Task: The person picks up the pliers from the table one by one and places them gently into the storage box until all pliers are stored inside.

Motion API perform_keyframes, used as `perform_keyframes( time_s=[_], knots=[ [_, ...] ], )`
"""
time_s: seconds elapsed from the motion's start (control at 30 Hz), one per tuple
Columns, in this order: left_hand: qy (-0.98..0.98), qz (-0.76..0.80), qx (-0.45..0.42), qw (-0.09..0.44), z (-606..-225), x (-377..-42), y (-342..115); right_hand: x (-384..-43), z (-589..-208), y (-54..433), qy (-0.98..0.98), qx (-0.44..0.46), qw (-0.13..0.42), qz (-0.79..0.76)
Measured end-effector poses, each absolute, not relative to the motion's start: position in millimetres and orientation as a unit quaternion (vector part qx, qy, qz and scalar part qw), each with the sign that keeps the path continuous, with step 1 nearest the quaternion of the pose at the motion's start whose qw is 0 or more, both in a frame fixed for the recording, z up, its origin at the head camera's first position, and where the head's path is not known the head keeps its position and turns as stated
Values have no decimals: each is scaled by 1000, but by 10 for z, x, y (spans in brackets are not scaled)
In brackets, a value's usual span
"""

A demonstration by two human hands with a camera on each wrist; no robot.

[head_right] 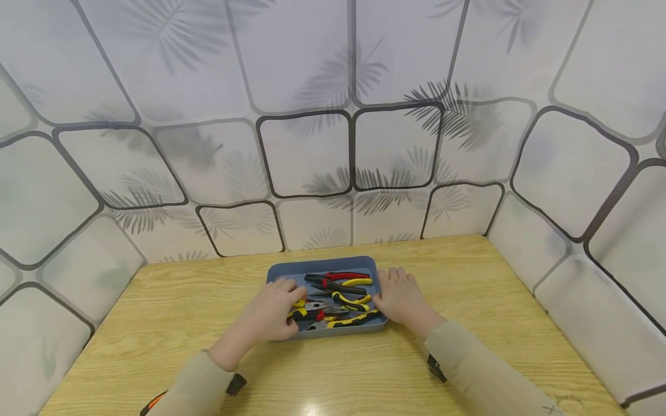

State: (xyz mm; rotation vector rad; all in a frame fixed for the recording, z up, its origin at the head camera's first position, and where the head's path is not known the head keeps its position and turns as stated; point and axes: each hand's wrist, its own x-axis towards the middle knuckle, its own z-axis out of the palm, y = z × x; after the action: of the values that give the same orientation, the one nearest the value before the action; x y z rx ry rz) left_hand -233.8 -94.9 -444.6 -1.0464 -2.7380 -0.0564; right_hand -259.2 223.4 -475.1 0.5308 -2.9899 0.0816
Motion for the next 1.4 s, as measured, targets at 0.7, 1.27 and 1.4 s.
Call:
perform_keyframes(
  time_s=[0.7, 1.27, 1.4],
  knots=[
    [-927, -24, -363, 86, -4474, -2387, -806, -2624, -4792, 2260, -983, 174, 51, 34],
    [-930, -26, -361, 68, -4529, -2448, -831, -2603, -4775, 2253, -981, 181, 55, 36],
    [-928, -25, -364, 78, -4527, -2462, -828, -2609, -4785, 2256, -981, 182, 59, 37]
  ],
)
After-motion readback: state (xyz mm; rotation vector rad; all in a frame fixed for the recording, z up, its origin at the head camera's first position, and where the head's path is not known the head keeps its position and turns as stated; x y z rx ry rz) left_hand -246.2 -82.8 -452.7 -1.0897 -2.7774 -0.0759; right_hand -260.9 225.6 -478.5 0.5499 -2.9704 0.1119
